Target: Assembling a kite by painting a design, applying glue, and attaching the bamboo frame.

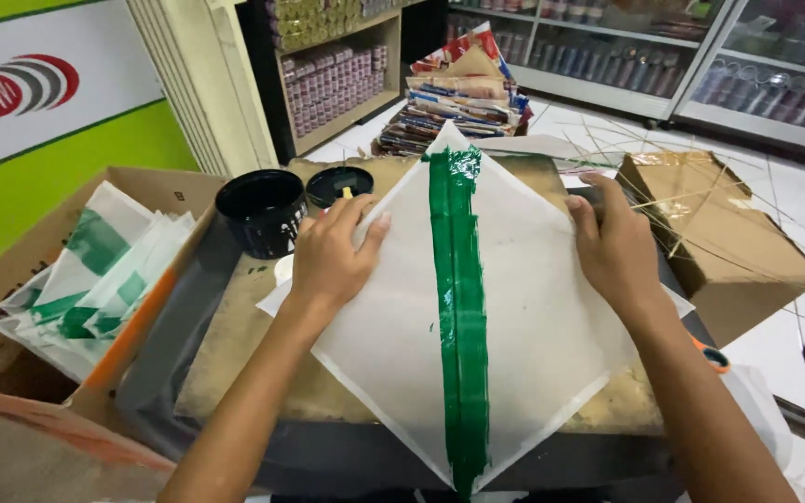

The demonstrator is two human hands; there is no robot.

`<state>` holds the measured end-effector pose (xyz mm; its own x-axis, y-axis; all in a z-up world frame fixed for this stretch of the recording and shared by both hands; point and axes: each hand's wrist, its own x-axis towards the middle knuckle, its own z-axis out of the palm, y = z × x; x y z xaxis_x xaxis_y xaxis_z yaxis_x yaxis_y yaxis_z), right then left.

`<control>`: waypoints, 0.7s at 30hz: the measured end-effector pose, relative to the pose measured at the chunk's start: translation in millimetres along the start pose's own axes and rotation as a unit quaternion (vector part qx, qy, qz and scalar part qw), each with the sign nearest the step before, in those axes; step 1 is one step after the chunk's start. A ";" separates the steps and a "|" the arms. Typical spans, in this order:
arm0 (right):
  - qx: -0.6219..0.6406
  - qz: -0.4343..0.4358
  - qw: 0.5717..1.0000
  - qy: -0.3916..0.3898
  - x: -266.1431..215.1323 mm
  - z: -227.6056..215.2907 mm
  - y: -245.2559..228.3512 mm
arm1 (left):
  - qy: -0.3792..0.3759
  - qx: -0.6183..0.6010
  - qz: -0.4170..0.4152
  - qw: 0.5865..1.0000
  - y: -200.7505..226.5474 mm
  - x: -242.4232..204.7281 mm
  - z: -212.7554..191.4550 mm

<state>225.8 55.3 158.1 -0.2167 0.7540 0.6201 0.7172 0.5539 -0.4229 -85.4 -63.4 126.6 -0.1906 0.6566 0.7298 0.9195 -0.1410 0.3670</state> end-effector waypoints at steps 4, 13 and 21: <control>0.017 -0.053 0.998 0.020 1.6 11.4 -6.2 | -0.037 -0.096 -0.019 0.995 -2.5 -2.3 -41.1; 0.113 -0.063 0.990 -0.058 -4.6 40.8 -62.4 | -0.209 -0.308 -0.243 0.896 -53.3 -43.6 -112.1; 0.136 -0.074 0.972 -0.179 -44.1 60.9 -145.9 | -0.174 -0.375 -0.325 0.850 -109.7 -95.0 -170.2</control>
<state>90.4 -37.3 152.2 -0.5556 0.7071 0.4374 0.4696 0.7010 -0.5367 -226.7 -236.4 115.2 -0.3415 0.9377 0.0646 0.1548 -0.0117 0.9879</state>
